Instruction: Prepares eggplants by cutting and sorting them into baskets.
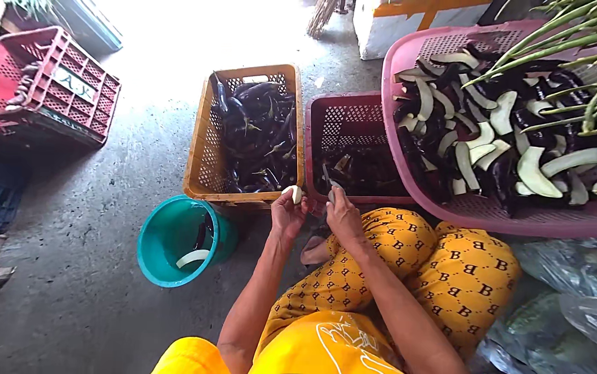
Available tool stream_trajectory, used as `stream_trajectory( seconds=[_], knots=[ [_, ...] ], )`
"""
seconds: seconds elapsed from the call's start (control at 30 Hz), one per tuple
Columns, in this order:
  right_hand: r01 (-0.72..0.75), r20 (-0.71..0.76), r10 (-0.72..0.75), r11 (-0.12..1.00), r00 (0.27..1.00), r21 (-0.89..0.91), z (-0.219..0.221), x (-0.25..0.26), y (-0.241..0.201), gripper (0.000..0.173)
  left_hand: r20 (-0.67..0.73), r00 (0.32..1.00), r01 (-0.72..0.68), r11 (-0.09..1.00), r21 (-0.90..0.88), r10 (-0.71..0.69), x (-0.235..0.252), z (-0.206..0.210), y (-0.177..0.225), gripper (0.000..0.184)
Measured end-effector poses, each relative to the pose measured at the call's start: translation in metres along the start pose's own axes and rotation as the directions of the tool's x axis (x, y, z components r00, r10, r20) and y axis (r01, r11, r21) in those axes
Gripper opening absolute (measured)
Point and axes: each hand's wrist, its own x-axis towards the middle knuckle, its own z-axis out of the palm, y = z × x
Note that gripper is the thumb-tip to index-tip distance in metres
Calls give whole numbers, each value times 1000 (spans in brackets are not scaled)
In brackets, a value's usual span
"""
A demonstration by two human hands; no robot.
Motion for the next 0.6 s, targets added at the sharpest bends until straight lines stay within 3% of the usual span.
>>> stream_trajectory(
  seconds=[0.1, 0.17, 0.2, 0.27, 0.33, 0.37, 0.43, 0.53, 0.6],
  knots=[
    [1, -4, -1, 1000, 1000, 23, 0, 1, 6, 48, 18, 1000, -2, 1000, 22, 2, -8, -5, 8, 29],
    [35, -30, -34, 998, 999, 54, 1, -1, 15, 47, -25, 988, -146, 970, 194, 154, -11, -21, 24, 22],
    [52, -42, -50, 996, 998, 70, 2, -2, 17, 46, -59, 957, -248, 907, 341, 284, -11, -38, 37, 22],
    [60, -44, -57, 996, 997, 69, 4, -2, 20, 48, -115, 821, -317, 613, 724, 560, -11, -84, 71, 35],
    [62, -41, -61, 997, 997, 40, 6, -1, 19, 48, -190, 658, 13, 242, 970, 729, -13, -132, 112, 50],
    [62, -34, -61, 998, 998, 22, 8, -1, 18, 47, -230, 599, 222, 117, 968, 767, -12, -155, 130, 53],
    [61, -11, -61, 998, 998, -10, 11, -2, 15, 48, -275, 568, 465, -27, 885, 776, -2, -204, 155, 55],
    [84, -26, -84, 996, 996, -3, 8, -3, 11, 47, -254, 628, 470, -99, 877, 736, 9, -224, 173, 68],
    [118, -61, -117, 993, 991, 22, 1, -3, 10, 46, -25, 610, 314, -213, 925, 792, 9, -194, 174, 64]
  ],
)
